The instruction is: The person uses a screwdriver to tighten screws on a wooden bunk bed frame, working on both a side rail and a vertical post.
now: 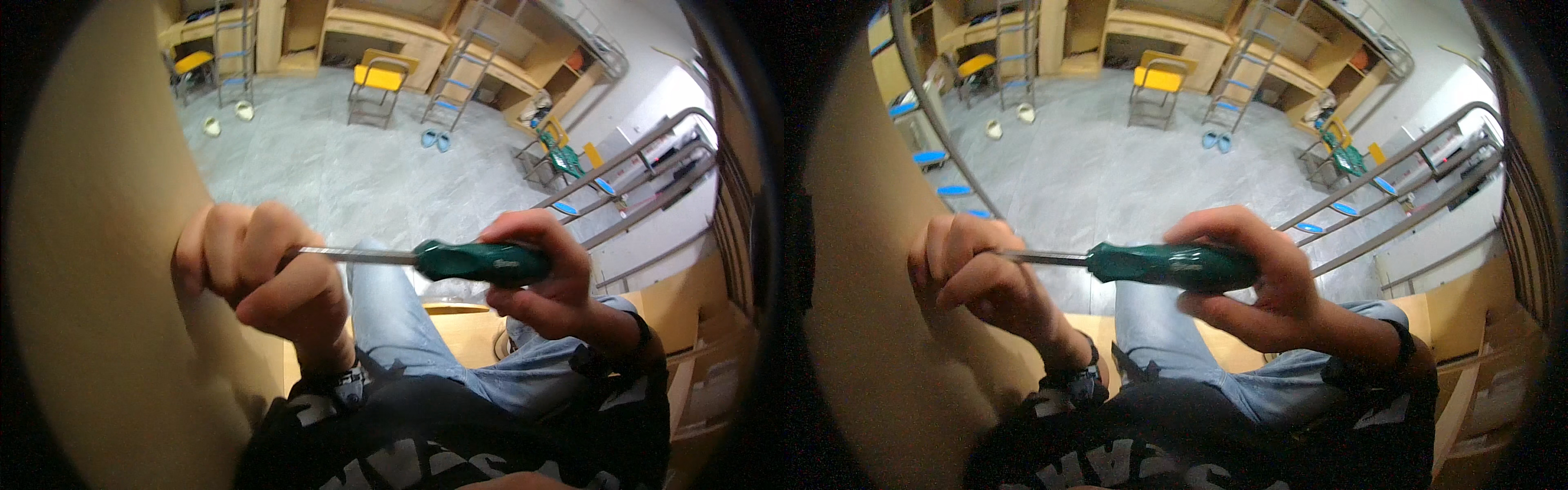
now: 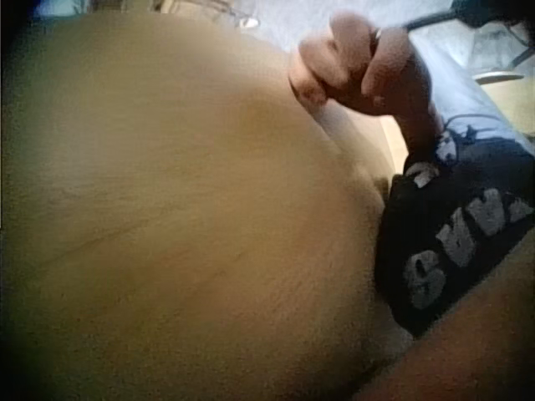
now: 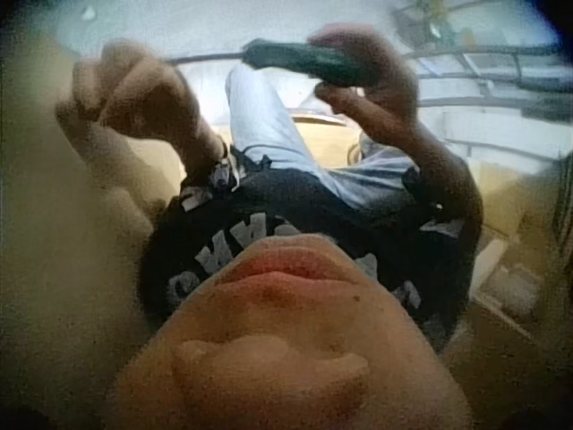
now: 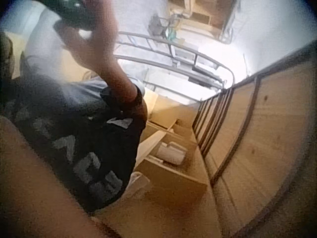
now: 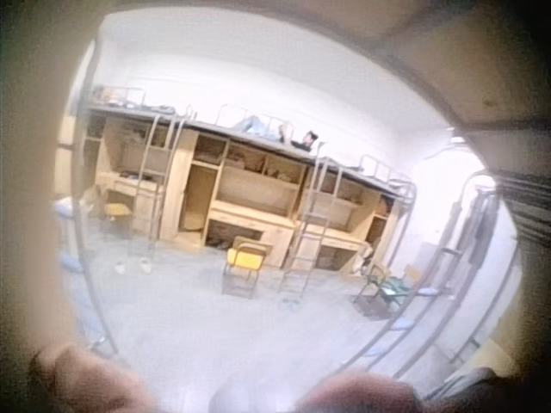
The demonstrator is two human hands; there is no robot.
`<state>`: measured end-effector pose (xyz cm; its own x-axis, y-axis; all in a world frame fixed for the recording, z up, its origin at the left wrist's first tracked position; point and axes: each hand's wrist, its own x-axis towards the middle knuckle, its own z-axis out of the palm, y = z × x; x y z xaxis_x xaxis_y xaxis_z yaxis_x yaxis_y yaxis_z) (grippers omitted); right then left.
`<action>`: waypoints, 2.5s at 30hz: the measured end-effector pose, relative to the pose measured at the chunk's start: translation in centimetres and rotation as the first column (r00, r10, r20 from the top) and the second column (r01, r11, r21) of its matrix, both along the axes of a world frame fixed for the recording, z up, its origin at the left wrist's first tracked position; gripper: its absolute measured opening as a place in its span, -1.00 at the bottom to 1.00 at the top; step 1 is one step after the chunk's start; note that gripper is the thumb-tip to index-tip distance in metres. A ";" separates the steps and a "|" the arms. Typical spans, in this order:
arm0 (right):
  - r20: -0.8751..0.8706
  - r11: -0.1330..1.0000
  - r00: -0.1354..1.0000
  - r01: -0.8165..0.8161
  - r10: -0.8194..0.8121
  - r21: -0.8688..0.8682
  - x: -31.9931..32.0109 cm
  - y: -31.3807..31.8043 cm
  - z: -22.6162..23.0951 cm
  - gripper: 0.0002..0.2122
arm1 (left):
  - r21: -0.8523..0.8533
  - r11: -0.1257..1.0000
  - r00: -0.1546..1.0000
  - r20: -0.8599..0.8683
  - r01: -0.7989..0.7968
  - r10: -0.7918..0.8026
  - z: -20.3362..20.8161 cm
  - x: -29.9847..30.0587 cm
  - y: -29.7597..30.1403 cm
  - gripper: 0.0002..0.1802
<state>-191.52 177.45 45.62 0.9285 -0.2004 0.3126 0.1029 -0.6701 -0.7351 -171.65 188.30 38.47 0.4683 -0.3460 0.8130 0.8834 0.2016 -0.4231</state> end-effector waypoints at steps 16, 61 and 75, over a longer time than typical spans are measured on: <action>-0.213 0.947 0.977 0.091 -0.024 0.307 -0.3 -0.8 0.4 -0.66 | -0.033 0.995 0.995 -0.007 -0.098 0.098 0.1 -0.4 -0.1 -0.66; -0.196 0.843 0.980 0.097 0.010 0.529 0.3 -1.1 -0.7 -0.69 | -0.038 0.994 0.994 -0.010 -0.105 0.105 -0.1 -0.3 -0.1 -0.80; -0.030 0.935 0.999 -0.032 0.023 -0.353 1.7 -1.3 1.2 -0.64 | 0.046 0.990 0.991 0.024 -0.135 0.134 -0.8 0.4 0.2 -0.81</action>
<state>-189.78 176.12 46.80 0.9403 -0.0559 0.3357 0.1096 -0.8842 -0.4541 -171.25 188.49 37.69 0.4961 -0.3190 0.8075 0.8555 0.3385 -0.3918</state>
